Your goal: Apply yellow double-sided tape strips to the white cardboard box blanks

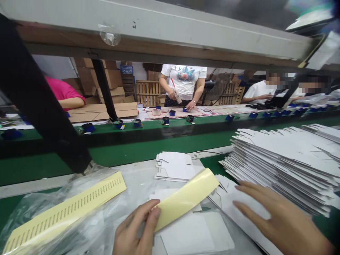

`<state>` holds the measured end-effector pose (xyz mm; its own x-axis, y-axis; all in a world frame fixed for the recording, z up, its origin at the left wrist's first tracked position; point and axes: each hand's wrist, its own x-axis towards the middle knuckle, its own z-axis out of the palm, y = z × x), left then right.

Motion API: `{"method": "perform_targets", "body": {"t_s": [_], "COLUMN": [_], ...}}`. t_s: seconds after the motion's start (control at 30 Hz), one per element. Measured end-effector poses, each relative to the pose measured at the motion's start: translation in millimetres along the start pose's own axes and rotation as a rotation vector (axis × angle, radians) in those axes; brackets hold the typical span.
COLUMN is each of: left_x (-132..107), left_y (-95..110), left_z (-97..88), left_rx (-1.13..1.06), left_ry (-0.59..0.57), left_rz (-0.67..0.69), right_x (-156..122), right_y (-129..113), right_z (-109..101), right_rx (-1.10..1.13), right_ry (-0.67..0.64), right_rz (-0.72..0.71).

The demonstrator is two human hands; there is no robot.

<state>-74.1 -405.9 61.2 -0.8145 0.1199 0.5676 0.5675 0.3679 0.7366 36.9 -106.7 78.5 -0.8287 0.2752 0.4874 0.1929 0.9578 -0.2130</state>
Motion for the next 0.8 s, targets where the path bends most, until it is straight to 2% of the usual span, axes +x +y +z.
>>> {"method": "perform_targets", "body": {"t_s": [0.07,0.1,0.17,0.2,0.23,0.3,0.4,0.57,0.7,0.8], "left_x": [-0.3,-1.0,-2.5,-2.8,-2.7,-1.3,1.6,0.6,0.3,1.7], "left_y": [-3.0,-3.6,-3.0,-2.1,-1.0,0.8,0.9,-3.0,-1.4,2.2], "left_z": [2.8,3.8,4.7,4.6,4.1,2.3,-1.4,-2.4,0.3,1.2], "left_rx": [-0.074,-0.104,-0.162,-0.195,-0.235,-0.329,-0.403,-0.292,-0.317,-0.327], "left_ry": [-0.060,-0.091,-0.146,-0.167,-0.184,-0.212,-0.269,-0.273,-0.299,-0.291], "left_rz": [-0.030,-0.041,-0.065,-0.093,-0.130,-0.216,-0.302,-0.308,-0.328,-0.368], "right_x": [10.6,16.8,29.8,35.9,41.3,49.1,53.0,48.4,42.9,40.4], "right_y": [-33.3,-53.5,-94.1,-111.5,-125.8,-143.1,-147.2,-142.9,-143.3,-142.4], "right_z": [-6.3,-7.5,-4.7,-0.9,4.0,14.6,27.6,39.5,43.9,45.1], "right_rx": [0.122,0.207,0.358,0.420,0.489,0.614,0.736,0.846,0.828,0.816], "right_ry": [0.280,0.336,0.281,0.204,0.122,-0.047,-0.136,-0.036,0.066,0.096], "right_rz": [-0.083,-0.164,-0.493,-0.597,-0.657,-0.653,-0.563,-0.578,-0.601,-0.604]}}
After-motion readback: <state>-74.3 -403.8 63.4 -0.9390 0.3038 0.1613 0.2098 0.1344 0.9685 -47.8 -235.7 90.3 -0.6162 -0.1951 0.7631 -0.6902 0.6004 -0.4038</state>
